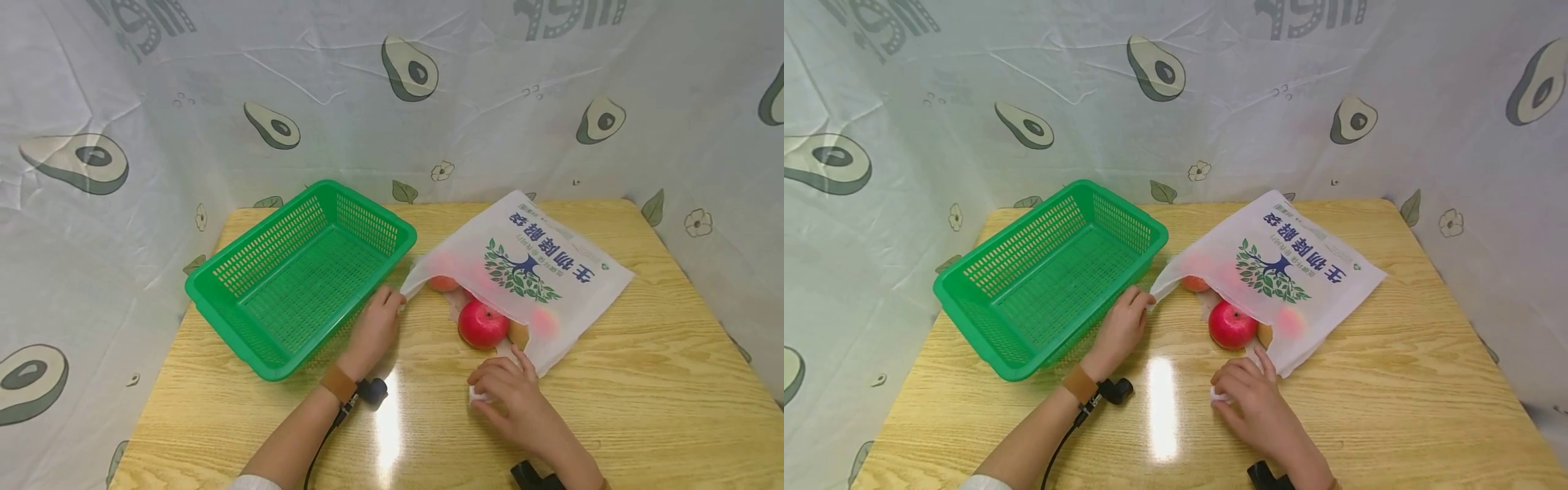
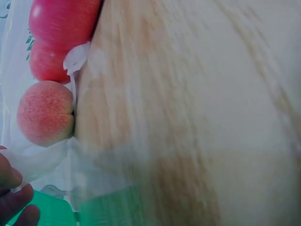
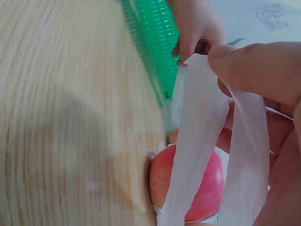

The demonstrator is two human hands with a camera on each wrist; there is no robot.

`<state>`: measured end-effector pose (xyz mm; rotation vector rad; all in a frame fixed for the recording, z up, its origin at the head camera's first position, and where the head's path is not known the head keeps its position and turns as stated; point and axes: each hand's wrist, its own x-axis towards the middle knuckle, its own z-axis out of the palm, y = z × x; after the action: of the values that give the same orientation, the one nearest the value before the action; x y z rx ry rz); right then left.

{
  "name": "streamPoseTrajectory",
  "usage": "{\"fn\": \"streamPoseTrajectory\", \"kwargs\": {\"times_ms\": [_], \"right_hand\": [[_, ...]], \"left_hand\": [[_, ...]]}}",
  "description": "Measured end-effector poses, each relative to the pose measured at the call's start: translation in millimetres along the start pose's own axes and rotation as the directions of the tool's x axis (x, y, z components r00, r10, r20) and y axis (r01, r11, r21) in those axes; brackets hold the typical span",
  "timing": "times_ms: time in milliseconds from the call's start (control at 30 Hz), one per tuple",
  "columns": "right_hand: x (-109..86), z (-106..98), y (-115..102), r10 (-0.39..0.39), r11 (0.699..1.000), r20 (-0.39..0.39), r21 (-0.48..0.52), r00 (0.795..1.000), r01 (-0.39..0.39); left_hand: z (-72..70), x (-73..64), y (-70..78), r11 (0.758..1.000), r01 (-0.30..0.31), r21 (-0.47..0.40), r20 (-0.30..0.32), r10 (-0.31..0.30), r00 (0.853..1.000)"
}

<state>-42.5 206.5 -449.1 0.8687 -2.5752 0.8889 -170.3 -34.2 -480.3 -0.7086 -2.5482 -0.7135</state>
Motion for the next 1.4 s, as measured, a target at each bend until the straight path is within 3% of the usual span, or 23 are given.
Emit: {"fn": "streamPoseTrajectory", "kwargs": {"times_ms": [200,367,533,833,1400], "right_hand": [[3.0,-2.2,-3.3,0.030,0.999,-0.021,-0.010,0.999,-0.031],[6.3,5.2,-1.9,0.083,0.993,0.039,-0.090,0.996,-0.079],[9.4,14.7,2.5,0.151,0.982,0.119,-0.134,0.981,-0.135],[16.8,17.5,7.3,0.259,0.960,0.166,-0.156,0.952,-0.234],[19.3,14.2,5.3,0.316,0.941,0.150,-0.174,0.937,-0.290]], "left_hand": [[-4.1,1.3,3.4,1.000,-0.019,-0.017,0.013,0.020,1.000],[-6.4,2.1,6.4,0.999,-0.028,-0.039,0.015,0.028,0.999],[-8.5,2.2,8.6,0.999,-0.026,-0.041,0.001,0.026,1.000],[-15.0,2.7,11.9,0.999,-0.015,-0.051,-0.022,0.014,1.000],[-34.0,9.7,16.1,0.993,-0.064,-0.099,-0.084,0.056,0.995]]}}
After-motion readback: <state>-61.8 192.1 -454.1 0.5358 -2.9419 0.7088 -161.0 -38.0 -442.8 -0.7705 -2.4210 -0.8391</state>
